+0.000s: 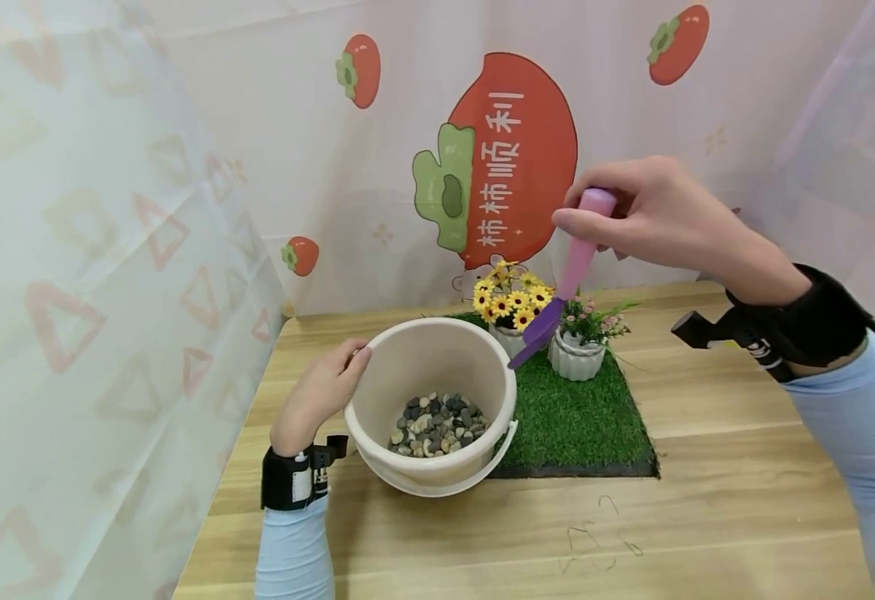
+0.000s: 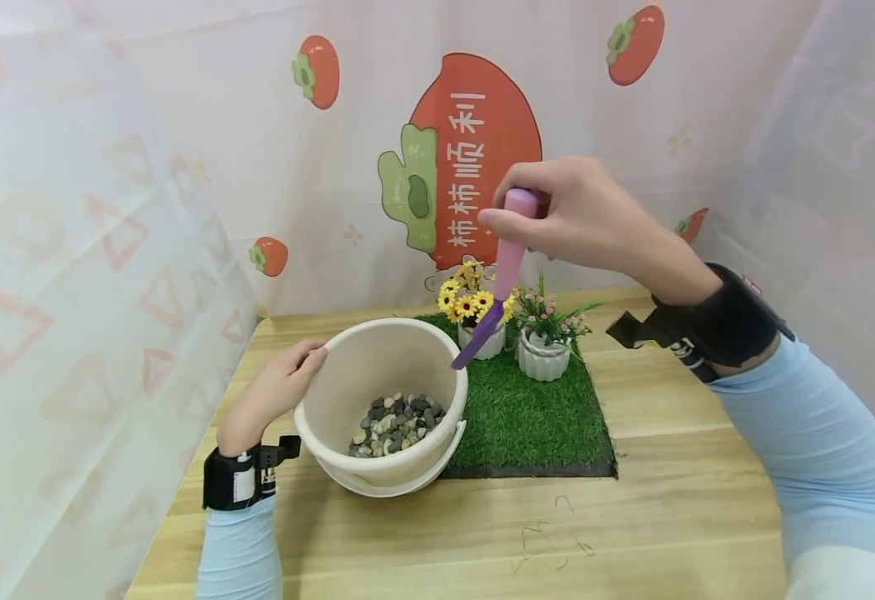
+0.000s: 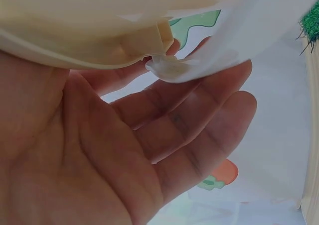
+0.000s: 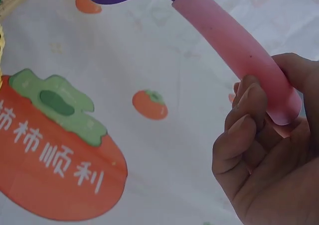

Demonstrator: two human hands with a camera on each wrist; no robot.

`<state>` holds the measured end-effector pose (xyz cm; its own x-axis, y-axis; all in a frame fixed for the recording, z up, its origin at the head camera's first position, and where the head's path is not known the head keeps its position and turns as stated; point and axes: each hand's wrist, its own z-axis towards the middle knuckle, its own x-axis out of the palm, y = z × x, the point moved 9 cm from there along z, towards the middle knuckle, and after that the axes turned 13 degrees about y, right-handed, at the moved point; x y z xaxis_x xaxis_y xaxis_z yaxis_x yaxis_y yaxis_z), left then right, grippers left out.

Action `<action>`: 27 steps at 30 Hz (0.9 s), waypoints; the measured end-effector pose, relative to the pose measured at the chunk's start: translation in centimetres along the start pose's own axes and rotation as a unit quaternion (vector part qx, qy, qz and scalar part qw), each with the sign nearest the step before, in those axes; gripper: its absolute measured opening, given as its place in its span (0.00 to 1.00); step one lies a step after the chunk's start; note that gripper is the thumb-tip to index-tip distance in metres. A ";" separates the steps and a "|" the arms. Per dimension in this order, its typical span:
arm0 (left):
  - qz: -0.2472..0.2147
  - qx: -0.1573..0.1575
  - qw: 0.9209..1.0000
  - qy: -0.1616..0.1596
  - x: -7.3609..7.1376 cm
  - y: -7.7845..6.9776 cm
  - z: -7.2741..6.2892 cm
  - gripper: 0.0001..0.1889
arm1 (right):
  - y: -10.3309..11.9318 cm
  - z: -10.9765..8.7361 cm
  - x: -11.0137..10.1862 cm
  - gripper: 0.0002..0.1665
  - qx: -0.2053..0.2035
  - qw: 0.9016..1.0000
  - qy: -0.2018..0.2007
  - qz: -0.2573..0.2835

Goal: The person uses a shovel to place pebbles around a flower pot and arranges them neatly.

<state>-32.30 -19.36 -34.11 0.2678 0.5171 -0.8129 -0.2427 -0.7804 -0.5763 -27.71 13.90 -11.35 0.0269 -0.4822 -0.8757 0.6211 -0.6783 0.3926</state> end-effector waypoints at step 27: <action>-0.016 -0.013 1.000 0.014 0.0 0.7 0.7 0.23 | 4.0 5.6 12.3 0.21 -0.116 0.976 0.173 -0.069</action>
<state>-33.11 -19.71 -34.58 0.3023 0.5324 -0.7907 -0.2097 -0.7720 -0.6000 -29.27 2.13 -18.92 0.1689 -0.1516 -0.9739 0.7967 -0.5608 0.2254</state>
